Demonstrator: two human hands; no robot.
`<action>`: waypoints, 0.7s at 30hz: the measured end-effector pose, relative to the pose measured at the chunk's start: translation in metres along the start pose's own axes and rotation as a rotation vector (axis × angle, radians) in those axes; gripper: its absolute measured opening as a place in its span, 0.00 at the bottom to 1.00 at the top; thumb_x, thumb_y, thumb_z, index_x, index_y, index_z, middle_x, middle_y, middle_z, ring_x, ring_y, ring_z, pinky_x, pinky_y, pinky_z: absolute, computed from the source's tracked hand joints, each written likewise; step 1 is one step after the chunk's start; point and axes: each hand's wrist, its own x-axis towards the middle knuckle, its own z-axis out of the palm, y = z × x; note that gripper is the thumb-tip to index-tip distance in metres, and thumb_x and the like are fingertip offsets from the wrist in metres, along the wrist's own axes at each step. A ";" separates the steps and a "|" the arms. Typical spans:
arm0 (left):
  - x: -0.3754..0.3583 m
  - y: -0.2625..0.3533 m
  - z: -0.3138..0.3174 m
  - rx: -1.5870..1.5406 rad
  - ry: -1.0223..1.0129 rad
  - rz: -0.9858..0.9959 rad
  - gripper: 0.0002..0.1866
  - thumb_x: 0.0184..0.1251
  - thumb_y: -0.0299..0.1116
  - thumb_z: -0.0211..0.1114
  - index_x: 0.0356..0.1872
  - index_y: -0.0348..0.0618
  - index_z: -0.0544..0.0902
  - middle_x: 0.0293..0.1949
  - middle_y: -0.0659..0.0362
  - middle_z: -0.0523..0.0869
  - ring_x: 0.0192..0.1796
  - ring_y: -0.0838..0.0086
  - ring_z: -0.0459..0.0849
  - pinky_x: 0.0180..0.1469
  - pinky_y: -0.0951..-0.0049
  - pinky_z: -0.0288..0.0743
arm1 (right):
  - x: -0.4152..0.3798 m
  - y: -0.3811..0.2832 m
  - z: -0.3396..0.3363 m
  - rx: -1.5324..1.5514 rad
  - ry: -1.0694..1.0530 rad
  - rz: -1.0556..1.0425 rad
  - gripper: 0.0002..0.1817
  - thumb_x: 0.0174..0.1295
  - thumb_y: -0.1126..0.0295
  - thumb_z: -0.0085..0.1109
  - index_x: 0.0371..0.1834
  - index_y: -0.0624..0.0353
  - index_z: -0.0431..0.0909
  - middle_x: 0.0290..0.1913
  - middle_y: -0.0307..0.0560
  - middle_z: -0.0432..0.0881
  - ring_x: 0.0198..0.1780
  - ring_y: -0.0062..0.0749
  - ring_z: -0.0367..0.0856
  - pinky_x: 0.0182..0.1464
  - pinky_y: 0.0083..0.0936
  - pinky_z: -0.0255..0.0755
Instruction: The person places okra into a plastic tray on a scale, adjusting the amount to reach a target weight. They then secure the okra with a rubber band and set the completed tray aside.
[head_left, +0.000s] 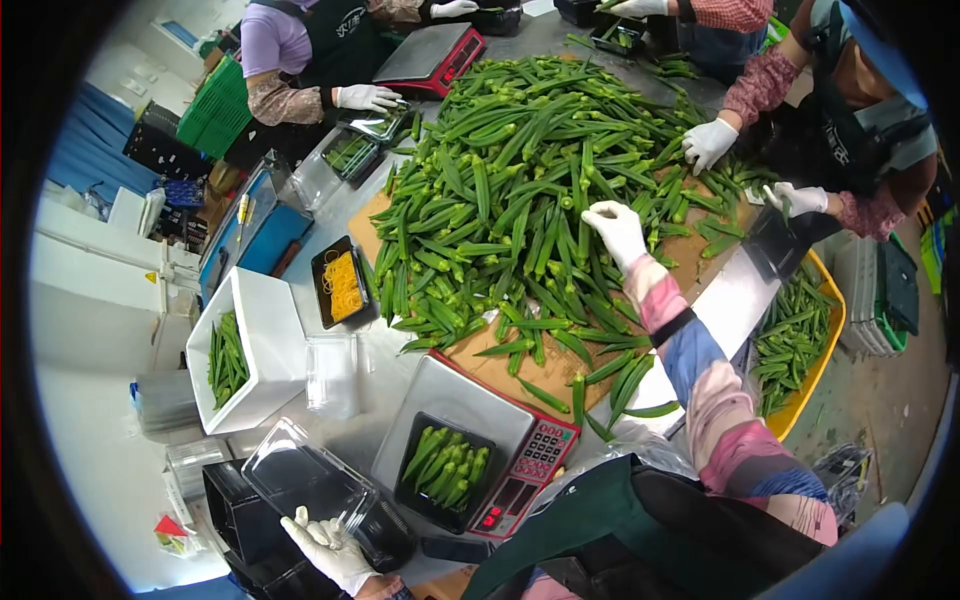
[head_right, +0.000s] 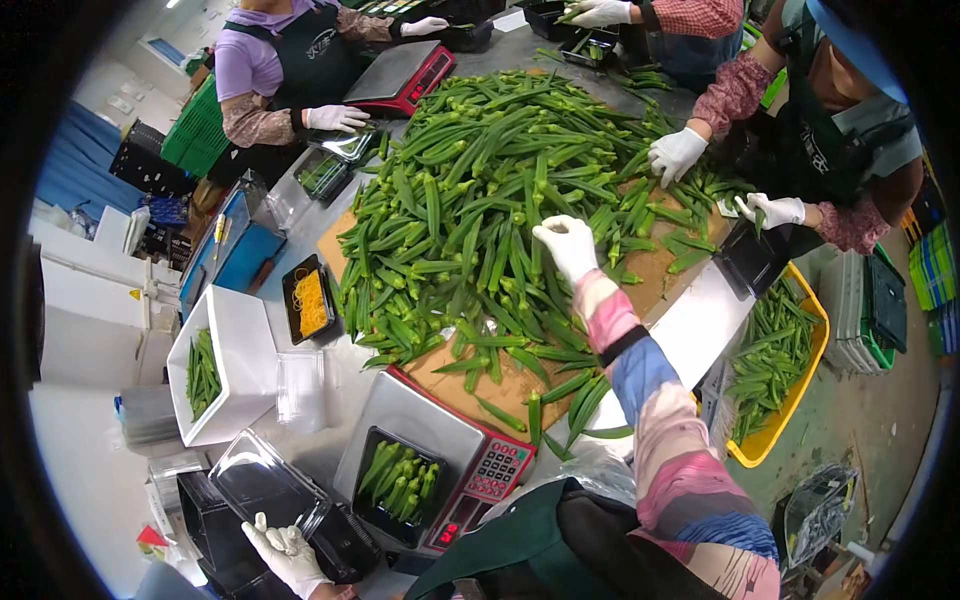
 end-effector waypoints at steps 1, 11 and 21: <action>-0.002 0.001 0.000 0.007 -0.011 0.013 0.22 0.79 0.50 0.60 0.48 0.36 0.79 0.14 0.70 0.55 0.16 0.85 0.52 0.22 0.81 0.54 | -0.001 -0.003 -0.004 0.094 -0.041 -0.010 0.13 0.59 0.65 0.74 0.40 0.63 0.87 0.42 0.44 0.87 0.41 0.27 0.82 0.46 0.26 0.75; -0.033 0.005 -0.008 -0.072 -0.065 -0.002 0.22 0.83 0.47 0.55 0.51 0.34 0.78 0.14 0.69 0.55 0.16 0.86 0.52 0.22 0.83 0.59 | -0.073 -0.073 -0.050 1.450 -0.654 0.570 0.20 0.80 0.59 0.50 0.67 0.60 0.70 0.49 0.46 0.83 0.38 0.23 0.78 0.36 0.19 0.74; -0.053 0.010 -0.049 -0.130 -0.079 0.008 0.21 0.81 0.48 0.57 0.45 0.35 0.81 0.14 0.69 0.55 0.15 0.86 0.52 0.25 0.82 0.62 | -0.135 -0.122 -0.038 1.397 -0.675 0.809 0.20 0.79 0.64 0.49 0.68 0.61 0.72 0.52 0.46 0.82 0.48 0.31 0.81 0.43 0.25 0.74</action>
